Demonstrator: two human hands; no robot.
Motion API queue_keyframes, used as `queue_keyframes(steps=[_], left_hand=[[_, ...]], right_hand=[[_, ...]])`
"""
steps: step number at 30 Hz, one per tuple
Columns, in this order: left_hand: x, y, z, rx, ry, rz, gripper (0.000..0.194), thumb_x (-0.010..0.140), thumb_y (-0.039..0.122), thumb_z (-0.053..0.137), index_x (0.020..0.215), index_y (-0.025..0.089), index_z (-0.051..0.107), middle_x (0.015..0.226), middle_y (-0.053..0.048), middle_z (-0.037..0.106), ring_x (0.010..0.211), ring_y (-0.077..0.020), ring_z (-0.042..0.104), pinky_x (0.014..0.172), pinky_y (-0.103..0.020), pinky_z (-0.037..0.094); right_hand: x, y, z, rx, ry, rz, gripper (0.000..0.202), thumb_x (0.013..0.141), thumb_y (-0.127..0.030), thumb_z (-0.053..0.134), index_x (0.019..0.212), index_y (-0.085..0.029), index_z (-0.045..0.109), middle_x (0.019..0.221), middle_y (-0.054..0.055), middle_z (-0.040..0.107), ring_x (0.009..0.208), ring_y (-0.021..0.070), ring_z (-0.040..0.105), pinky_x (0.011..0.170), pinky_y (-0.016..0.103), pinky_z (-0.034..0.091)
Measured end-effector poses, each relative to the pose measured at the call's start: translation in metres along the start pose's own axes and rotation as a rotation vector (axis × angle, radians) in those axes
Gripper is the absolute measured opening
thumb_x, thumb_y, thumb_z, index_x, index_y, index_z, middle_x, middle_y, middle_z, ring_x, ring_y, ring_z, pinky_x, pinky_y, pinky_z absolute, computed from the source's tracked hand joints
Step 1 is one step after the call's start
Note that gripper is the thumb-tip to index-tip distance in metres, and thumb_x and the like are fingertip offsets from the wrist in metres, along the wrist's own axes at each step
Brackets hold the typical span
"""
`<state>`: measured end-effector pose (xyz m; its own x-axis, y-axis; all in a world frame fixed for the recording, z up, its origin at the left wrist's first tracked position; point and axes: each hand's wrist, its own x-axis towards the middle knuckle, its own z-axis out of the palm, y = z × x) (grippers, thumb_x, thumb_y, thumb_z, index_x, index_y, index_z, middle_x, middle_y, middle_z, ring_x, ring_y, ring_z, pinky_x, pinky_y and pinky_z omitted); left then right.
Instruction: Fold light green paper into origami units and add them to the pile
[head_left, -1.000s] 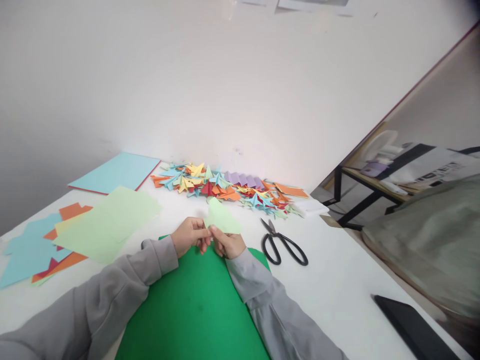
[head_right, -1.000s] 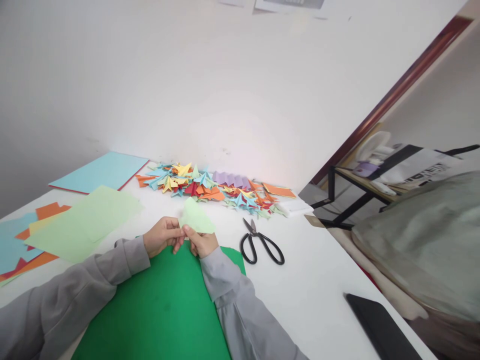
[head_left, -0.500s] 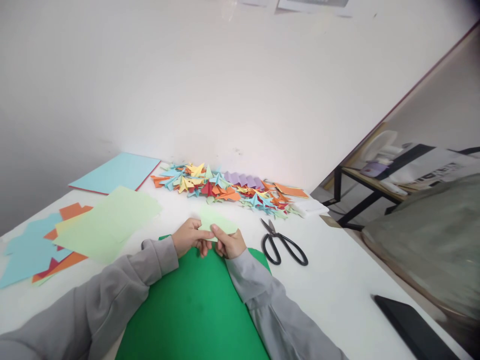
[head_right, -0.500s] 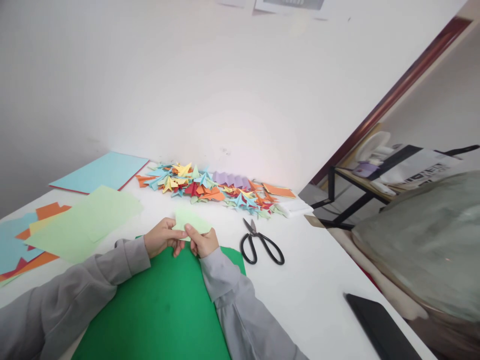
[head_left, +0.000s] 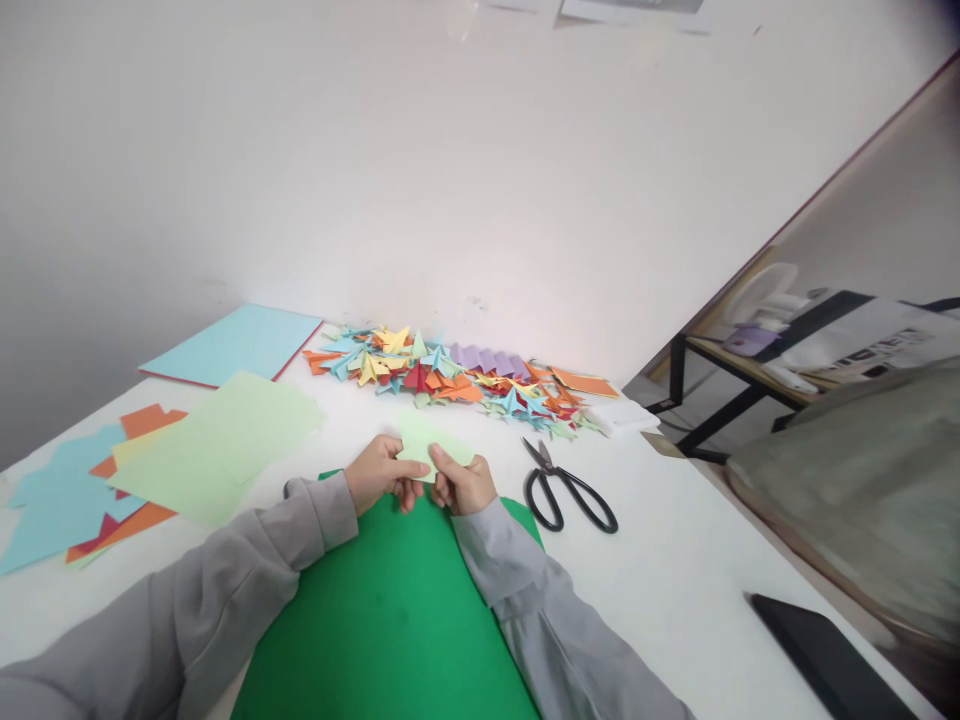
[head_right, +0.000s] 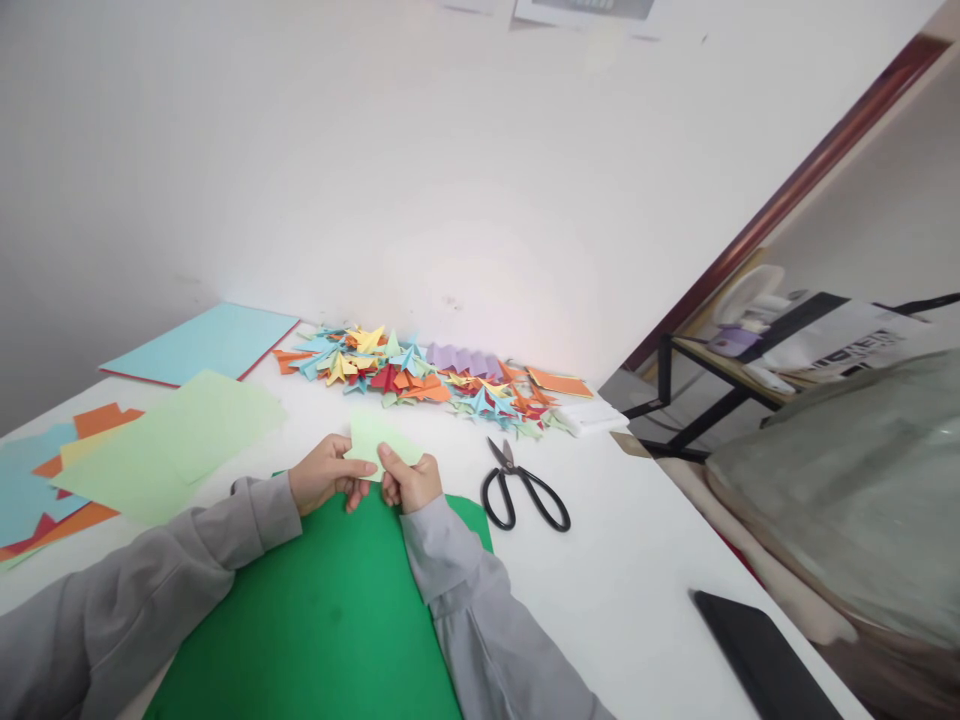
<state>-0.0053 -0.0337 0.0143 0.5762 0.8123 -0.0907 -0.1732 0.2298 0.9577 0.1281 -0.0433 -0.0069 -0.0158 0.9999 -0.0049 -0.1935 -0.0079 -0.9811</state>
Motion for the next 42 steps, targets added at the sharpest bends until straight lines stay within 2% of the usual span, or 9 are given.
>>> queue_keyframes(steps=[7, 15, 19, 24, 30, 35, 42], left_hand=[[0.001, -0.001, -0.002, -0.058, 0.065, 0.019, 0.02, 0.058, 0.024, 0.065, 0.055, 0.008, 0.053, 0.042, -0.001, 0.055, 0.029, -0.0104, 0.047, 0.028, -0.021, 0.038], [0.001, -0.001, 0.0, -0.043, 0.084, 0.025, 0.027, 0.056, 0.03, 0.068, 0.057, 0.009, 0.051, 0.044, 0.0, 0.055, 0.03, -0.0093, 0.047, 0.029, -0.02, 0.038], [0.001, -0.002, 0.001, -0.001, 0.078, 0.048, 0.03, 0.056, 0.033, 0.068, 0.06, 0.01, 0.051, 0.046, 0.001, 0.056, 0.031, -0.0089, 0.048, 0.03, -0.02, 0.039], [0.0, -0.003, 0.001, 0.088, -0.023, 0.016, 0.03, 0.057, 0.034, 0.067, 0.061, 0.009, 0.052, 0.045, 0.0, 0.055, 0.033, -0.0108, 0.051, 0.03, -0.02, 0.04], [0.0, -0.002, -0.002, 0.12, -0.083, 0.001, 0.029, 0.057, 0.033, 0.067, 0.058, 0.008, 0.053, 0.045, 0.0, 0.054, 0.036, -0.0098, 0.051, 0.034, -0.02, 0.041], [-0.001, -0.001, 0.001, 0.065, -0.056, 0.008, 0.027, 0.058, 0.032, 0.066, 0.06, 0.009, 0.053, 0.045, 0.001, 0.054, 0.034, -0.0106, 0.051, 0.034, -0.021, 0.041], [-0.001, 0.001, 0.001, 0.013, -0.091, -0.038, 0.026, 0.06, 0.032, 0.065, 0.059, 0.007, 0.056, 0.044, -0.001, 0.054, 0.035, -0.0112, 0.051, 0.034, -0.021, 0.04]], right_hand=[[0.005, -0.001, -0.003, 0.201, 0.002, 0.04, 0.042, 0.056, -0.042, 0.067, 0.031, -0.015, 0.047, 0.021, -0.005, 0.035, 0.019, 0.0055, 0.029, 0.025, 0.021, 0.023], [0.006, -0.003, -0.002, 0.239, 0.016, 0.046, 0.049, 0.061, -0.054, 0.058, 0.032, -0.016, 0.045, 0.021, -0.005, 0.033, 0.019, 0.0054, 0.026, 0.025, 0.021, 0.023], [0.005, -0.001, -0.003, 0.092, -0.038, 0.053, 0.053, 0.059, -0.06, 0.056, 0.03, -0.016, 0.045, 0.02, -0.004, 0.033, 0.019, 0.0065, 0.029, 0.025, 0.021, 0.022], [-0.002, 0.001, -0.001, -0.189, -0.086, -0.053, 0.053, 0.061, -0.057, 0.055, 0.03, -0.017, 0.044, 0.021, -0.004, 0.034, 0.018, 0.0057, 0.03, 0.023, 0.02, 0.018], [-0.005, -0.001, 0.0, -0.191, -0.091, -0.033, 0.052, 0.063, -0.053, 0.056, 0.028, -0.017, 0.042, 0.022, -0.004, 0.035, 0.02, 0.0047, 0.028, 0.025, 0.021, 0.02], [-0.003, 0.0, 0.0, -0.132, -0.102, -0.033, 0.053, 0.066, -0.053, 0.054, 0.029, -0.017, 0.042, 0.021, -0.004, 0.034, 0.02, 0.0048, 0.029, 0.024, 0.02, 0.019], [-0.002, 0.0, 0.001, -0.093, -0.079, -0.059, 0.05, 0.066, -0.055, 0.052, 0.035, -0.016, 0.045, 0.023, -0.005, 0.036, 0.02, 0.0054, 0.032, 0.025, 0.019, 0.023]])
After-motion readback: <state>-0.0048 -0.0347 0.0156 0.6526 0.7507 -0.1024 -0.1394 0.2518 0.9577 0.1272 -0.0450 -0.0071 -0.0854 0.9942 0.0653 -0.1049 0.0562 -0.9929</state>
